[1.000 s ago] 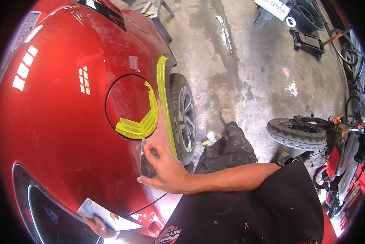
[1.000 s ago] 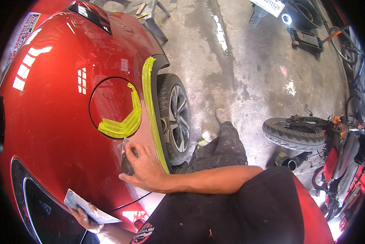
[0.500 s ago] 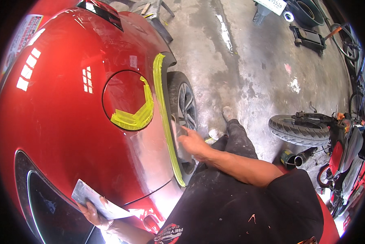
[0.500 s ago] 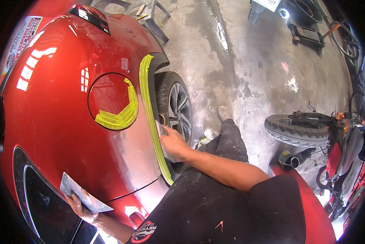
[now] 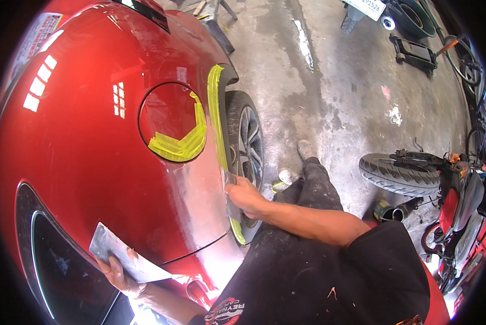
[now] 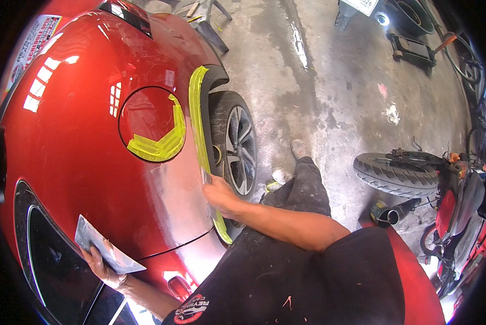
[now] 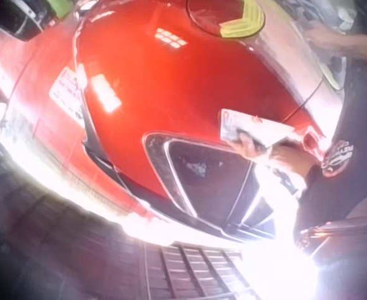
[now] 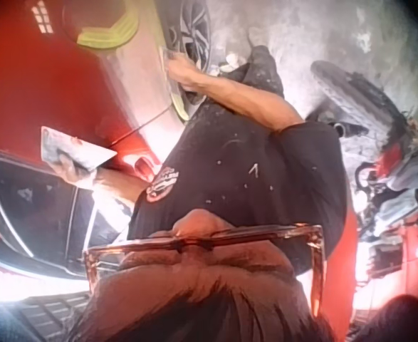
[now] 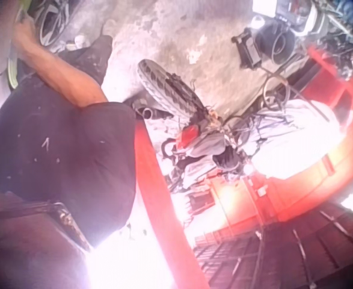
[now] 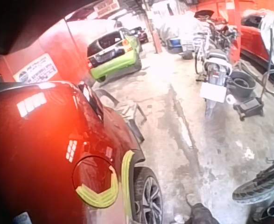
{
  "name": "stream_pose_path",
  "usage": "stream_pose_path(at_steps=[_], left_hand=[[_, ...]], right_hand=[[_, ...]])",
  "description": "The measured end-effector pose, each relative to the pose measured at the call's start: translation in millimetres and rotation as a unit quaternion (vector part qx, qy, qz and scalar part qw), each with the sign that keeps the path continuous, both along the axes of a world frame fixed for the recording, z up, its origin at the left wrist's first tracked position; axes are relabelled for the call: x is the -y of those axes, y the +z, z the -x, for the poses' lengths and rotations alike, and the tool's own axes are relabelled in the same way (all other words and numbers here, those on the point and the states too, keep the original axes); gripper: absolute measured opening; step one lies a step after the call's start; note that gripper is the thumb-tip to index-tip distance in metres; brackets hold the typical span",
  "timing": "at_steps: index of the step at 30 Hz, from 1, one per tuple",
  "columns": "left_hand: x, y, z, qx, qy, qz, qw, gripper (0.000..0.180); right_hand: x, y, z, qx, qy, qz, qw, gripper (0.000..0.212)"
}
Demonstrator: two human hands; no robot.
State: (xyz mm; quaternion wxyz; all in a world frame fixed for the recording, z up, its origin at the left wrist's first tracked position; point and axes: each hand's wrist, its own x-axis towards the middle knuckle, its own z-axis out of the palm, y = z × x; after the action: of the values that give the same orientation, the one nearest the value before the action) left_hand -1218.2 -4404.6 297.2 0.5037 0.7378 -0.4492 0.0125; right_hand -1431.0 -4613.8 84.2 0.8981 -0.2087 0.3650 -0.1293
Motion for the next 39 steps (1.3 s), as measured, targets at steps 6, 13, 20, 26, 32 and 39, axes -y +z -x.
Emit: stream_pose_path(at_steps=[6,13,20,26,32,39], left_hand=[[19,3,18,-0.185,0.017,0.047,0.981,0.05],[-10,-4,-3,-0.222,0.089,0.061,0.969,0.039],[18,12,20,-0.287,0.02,0.067,0.955,0.041],[51,17,43,-0.278,0.079,0.076,0.954,0.051],[50,21,34,-0.281,0.052,0.016,0.958,0.049],[83,10,84,-0.273,0.051,-0.091,0.956,0.045]], right_hand=[[-14,46,-23,-0.16,0.116,0.323,0.926,0.065],[-26,100,-25,-0.154,0.128,0.394,0.897,0.089],[7,71,27,-0.023,0.037,0.274,0.961,0.06],[44,43,59,-0.148,0.063,-0.027,0.987,0.041],[46,29,68,0.133,-0.078,-0.009,0.988,0.04],[63,79,97,-0.006,-0.033,0.562,0.826,0.055]])
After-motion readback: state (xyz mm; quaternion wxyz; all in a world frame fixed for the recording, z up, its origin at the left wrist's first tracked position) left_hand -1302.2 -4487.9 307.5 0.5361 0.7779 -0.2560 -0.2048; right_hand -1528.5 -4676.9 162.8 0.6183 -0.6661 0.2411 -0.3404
